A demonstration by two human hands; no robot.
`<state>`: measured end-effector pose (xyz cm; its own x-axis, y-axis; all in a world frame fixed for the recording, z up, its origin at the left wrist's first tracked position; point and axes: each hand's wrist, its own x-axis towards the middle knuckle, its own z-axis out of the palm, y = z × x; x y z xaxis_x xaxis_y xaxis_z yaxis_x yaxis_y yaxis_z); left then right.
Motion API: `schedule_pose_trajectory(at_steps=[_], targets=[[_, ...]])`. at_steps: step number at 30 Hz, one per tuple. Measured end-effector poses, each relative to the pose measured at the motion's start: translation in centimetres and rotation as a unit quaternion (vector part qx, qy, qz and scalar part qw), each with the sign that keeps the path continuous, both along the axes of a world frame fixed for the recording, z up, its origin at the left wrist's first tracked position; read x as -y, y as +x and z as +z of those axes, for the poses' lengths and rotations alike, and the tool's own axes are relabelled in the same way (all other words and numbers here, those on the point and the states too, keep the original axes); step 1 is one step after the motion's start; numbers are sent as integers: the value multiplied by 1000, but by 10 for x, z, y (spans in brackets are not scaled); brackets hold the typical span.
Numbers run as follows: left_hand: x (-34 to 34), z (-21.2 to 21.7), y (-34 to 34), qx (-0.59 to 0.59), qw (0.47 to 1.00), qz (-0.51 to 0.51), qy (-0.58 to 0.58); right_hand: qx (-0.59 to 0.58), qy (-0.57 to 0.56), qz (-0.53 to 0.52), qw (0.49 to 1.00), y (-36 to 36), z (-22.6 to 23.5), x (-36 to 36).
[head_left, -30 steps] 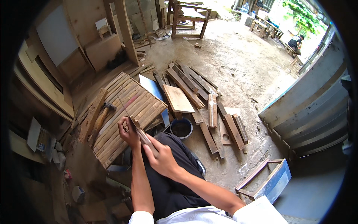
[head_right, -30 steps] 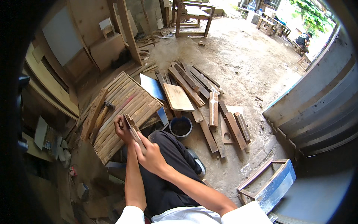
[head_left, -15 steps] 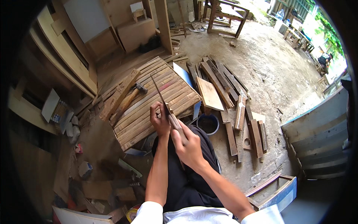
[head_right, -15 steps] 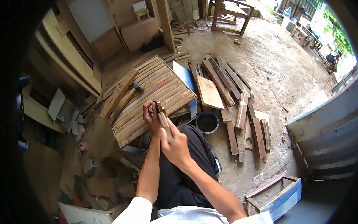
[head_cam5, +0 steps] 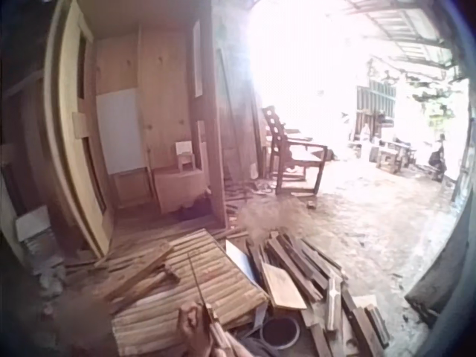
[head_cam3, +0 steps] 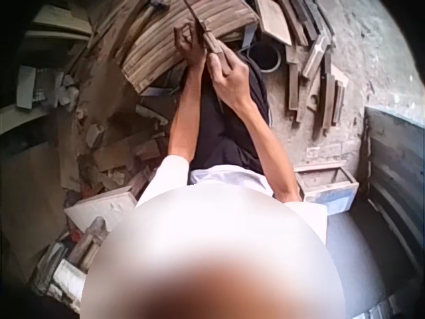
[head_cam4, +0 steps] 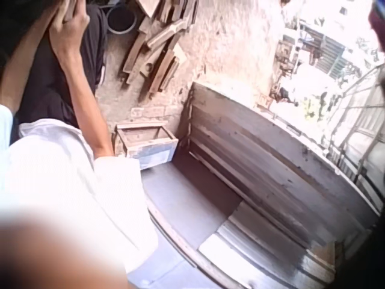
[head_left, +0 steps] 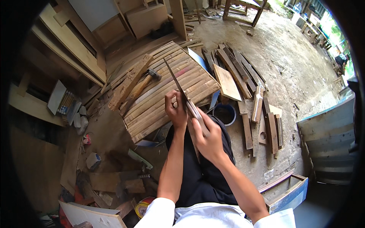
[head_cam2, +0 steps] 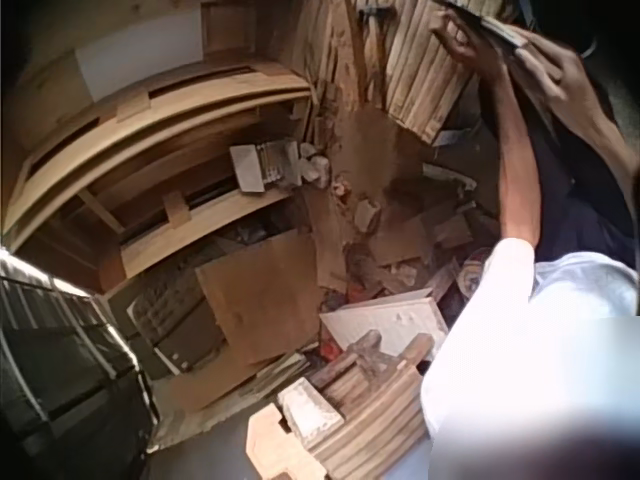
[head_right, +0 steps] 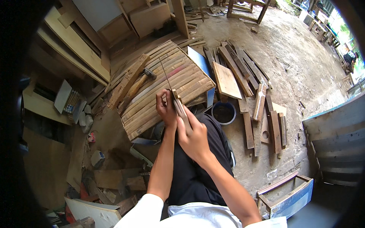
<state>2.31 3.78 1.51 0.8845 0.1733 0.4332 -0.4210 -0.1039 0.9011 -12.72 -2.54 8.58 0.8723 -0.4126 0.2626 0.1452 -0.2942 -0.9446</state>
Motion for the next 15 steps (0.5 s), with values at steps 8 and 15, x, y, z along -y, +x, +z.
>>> schedule_pose_trajectory(at_steps=[8,15], targets=[[3,-7,-1,23,999,6,-25,-33,-6,22,999,-125,92,-4],[-1,-3,-2,34,999,15,-26,-8,0,6,1000,-6,21,-8]])
